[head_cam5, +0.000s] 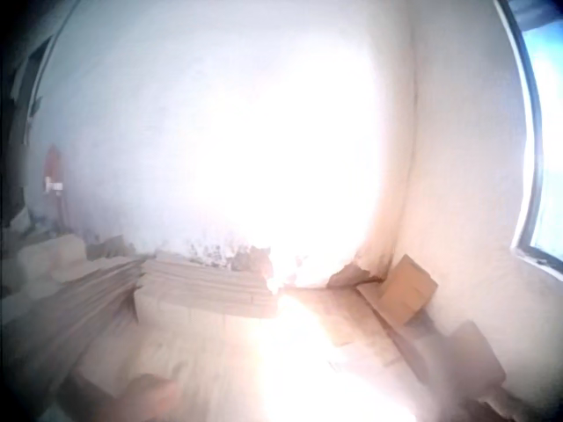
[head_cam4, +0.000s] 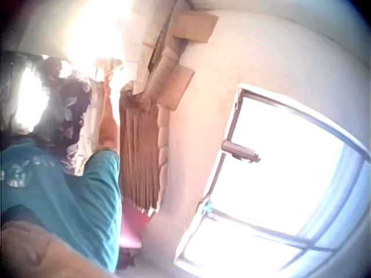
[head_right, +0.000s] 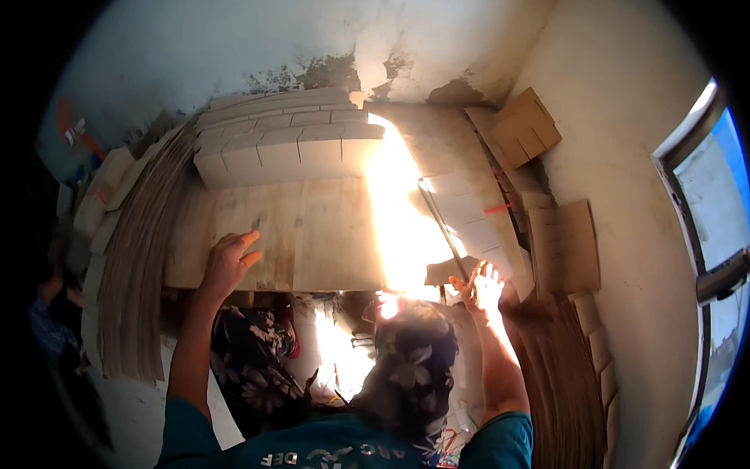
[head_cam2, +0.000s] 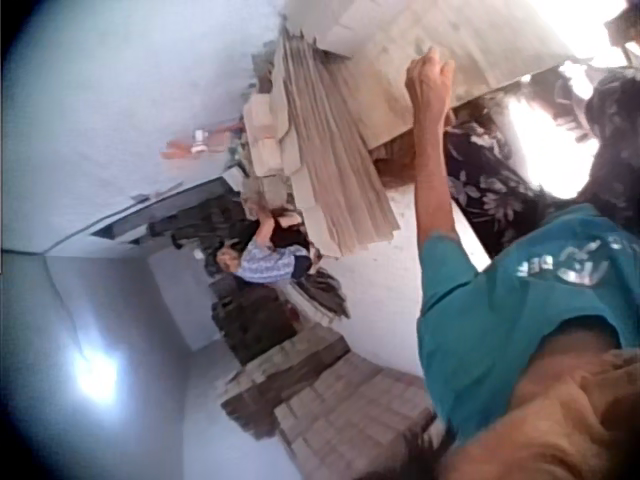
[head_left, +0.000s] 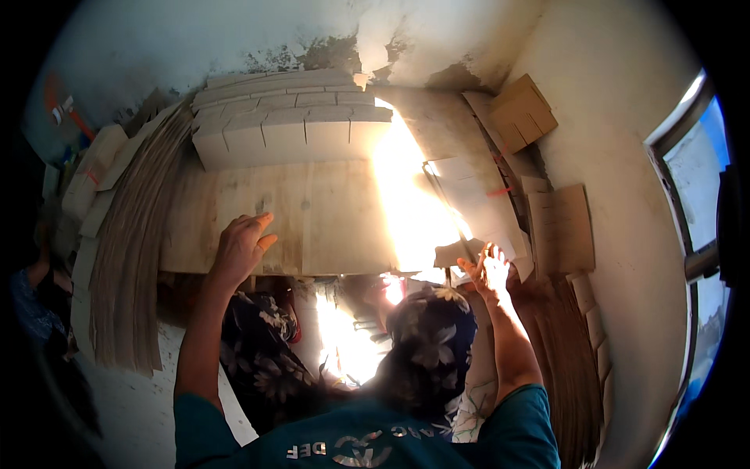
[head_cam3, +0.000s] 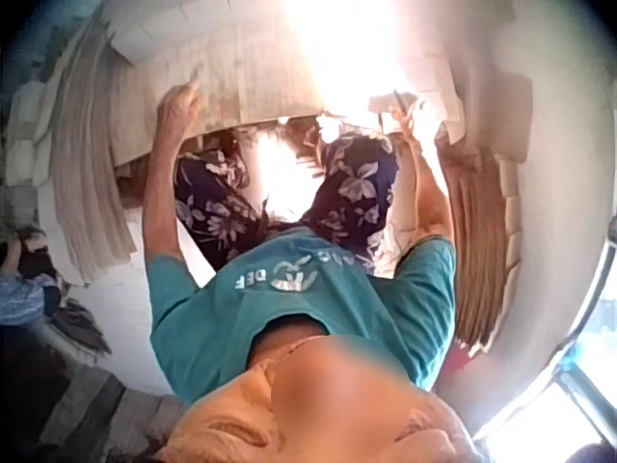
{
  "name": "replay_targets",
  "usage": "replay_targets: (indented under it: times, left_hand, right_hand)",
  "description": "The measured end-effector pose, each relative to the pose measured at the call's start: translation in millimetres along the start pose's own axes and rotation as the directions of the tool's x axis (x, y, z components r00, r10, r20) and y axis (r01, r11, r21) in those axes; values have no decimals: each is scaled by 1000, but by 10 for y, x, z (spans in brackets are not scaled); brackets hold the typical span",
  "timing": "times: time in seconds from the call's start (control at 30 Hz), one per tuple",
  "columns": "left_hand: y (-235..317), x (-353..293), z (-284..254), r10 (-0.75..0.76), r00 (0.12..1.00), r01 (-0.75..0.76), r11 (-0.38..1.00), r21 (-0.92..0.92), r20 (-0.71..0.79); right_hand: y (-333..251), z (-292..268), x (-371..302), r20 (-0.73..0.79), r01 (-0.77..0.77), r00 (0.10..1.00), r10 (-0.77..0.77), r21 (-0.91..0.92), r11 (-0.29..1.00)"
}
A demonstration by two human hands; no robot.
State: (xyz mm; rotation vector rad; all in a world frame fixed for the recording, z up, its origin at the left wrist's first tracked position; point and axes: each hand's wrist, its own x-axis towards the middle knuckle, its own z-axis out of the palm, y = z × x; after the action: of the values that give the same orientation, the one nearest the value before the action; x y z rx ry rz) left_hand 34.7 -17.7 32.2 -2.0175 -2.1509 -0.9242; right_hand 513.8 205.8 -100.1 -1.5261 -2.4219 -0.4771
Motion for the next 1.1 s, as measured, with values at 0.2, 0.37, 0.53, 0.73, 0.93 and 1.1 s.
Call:
replay_targets:
  times: [0.2,0.37,0.53,0.73,0.93,1.1]
  left_hand:
    - [-269,737,447,-11,999,8,998,66,40]
    - [-495,1428,884,-37,999,34,991,130,23]
    - [-752,2004,1310,157,983,-134,966,223,-90]
    - [-1022,2334,1667,152,980,-88,908,409,-127]
    - [-1115,2504,1680,222,968,-180,937,300,-114]
    - [-1116,2437,1622,252,954,-216,954,208,-163]
  right_hand:
    - [133,300,136,160,121,981,-111,-59,991]
    - [183,163,137,248,466,878,-409,-250,849]
    - [508,-108,369,168,225,946,-276,270,936]
    - [403,-200,335,227,-28,974,-22,215,976]
    - [436,-355,266,370,-216,927,60,399,891]
    - [500,-559,170,32,33,999,-36,89,995]
